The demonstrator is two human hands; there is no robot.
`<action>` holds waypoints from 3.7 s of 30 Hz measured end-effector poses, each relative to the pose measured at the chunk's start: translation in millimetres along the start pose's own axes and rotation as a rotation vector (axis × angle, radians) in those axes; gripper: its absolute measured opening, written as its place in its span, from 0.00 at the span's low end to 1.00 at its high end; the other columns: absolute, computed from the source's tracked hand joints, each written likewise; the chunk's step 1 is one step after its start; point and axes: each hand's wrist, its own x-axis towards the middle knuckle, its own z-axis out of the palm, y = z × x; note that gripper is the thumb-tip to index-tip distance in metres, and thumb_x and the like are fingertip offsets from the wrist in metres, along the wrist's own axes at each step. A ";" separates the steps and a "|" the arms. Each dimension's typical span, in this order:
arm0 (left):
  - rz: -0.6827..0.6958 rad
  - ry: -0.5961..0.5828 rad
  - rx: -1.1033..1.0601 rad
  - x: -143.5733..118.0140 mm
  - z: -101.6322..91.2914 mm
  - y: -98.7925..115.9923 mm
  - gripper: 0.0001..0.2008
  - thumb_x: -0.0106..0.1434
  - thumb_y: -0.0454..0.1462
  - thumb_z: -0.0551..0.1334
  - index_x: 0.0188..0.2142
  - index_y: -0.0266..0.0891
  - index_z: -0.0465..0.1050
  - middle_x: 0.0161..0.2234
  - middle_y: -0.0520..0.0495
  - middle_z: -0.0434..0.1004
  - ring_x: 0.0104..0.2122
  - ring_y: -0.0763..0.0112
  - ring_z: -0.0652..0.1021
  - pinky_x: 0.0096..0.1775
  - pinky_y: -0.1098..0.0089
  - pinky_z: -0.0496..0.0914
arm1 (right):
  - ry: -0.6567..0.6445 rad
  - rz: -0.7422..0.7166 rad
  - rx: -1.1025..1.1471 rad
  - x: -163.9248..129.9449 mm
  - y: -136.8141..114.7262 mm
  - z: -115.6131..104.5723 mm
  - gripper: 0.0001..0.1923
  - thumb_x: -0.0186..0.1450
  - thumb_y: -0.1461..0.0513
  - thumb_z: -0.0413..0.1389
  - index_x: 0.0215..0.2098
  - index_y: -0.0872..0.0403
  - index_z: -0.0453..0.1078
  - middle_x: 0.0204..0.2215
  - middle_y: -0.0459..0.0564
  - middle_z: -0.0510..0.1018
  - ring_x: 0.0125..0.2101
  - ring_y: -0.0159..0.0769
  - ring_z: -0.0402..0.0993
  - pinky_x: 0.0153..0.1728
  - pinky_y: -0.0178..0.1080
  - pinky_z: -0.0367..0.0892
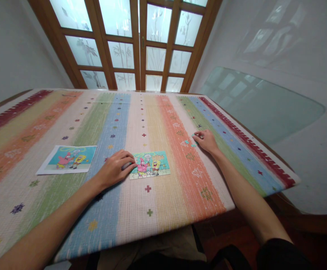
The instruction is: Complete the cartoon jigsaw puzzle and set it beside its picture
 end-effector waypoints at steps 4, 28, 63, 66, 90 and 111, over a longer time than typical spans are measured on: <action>-0.023 0.002 -0.014 0.0 -0.3 1.5 0.09 0.73 0.39 0.60 0.39 0.41 0.79 0.40 0.45 0.81 0.41 0.62 0.79 0.44 0.59 0.75 | -0.005 0.094 0.139 0.4 -1.1 -3.5 0.11 0.59 0.53 0.61 0.31 0.53 0.74 0.30 0.54 0.78 0.31 0.44 0.74 0.37 0.44 0.70; 0.021 0.020 0.049 0.3 -3.4 4.9 0.10 0.71 0.36 0.60 0.35 0.41 0.80 0.37 0.45 0.81 0.38 0.63 0.78 0.42 0.60 0.75 | -0.633 -0.332 0.526 -49.3 -139.0 18.9 0.04 0.68 0.61 0.63 0.38 0.52 0.80 0.34 0.50 0.82 0.33 0.38 0.75 0.34 0.41 0.71; 0.121 0.014 0.083 1.5 -5.9 7.8 0.08 0.71 0.35 0.60 0.40 0.39 0.79 0.37 0.45 0.81 0.38 0.64 0.78 0.41 0.62 0.75 | -0.389 -0.991 0.071 -79.0 -131.3 12.0 0.18 0.81 0.56 0.47 0.46 0.56 0.77 0.47 0.55 0.80 0.41 0.43 0.69 0.48 0.46 0.65; 0.121 0.012 0.084 1.7 -4.9 7.1 0.08 0.71 0.35 0.60 0.40 0.39 0.79 0.37 0.45 0.81 0.38 0.63 0.78 0.41 0.61 0.75 | -0.399 -0.945 0.151 -79.3 -130.8 14.3 0.18 0.80 0.57 0.47 0.46 0.54 0.77 0.47 0.54 0.80 0.43 0.43 0.71 0.51 0.47 0.65; 0.108 0.010 0.063 0.2 -5.9 6.0 0.08 0.71 0.35 0.60 0.39 0.39 0.80 0.38 0.44 0.82 0.38 0.63 0.80 0.42 0.60 0.76 | -0.350 -0.369 -0.139 -9.8 -24.3 -22.4 0.13 0.70 0.60 0.56 0.44 0.50 0.84 0.42 0.57 0.81 0.45 0.50 0.75 0.52 0.51 0.66; 0.116 -0.005 0.083 1.3 -6.2 7.1 0.08 0.71 0.35 0.59 0.40 0.39 0.79 0.38 0.44 0.82 0.39 0.63 0.80 0.43 0.61 0.75 | -0.440 -0.297 0.070 -4.4 4.7 -46.2 0.07 0.61 0.55 0.67 0.35 0.49 0.83 0.37 0.54 0.79 0.34 0.42 0.73 0.37 0.43 0.67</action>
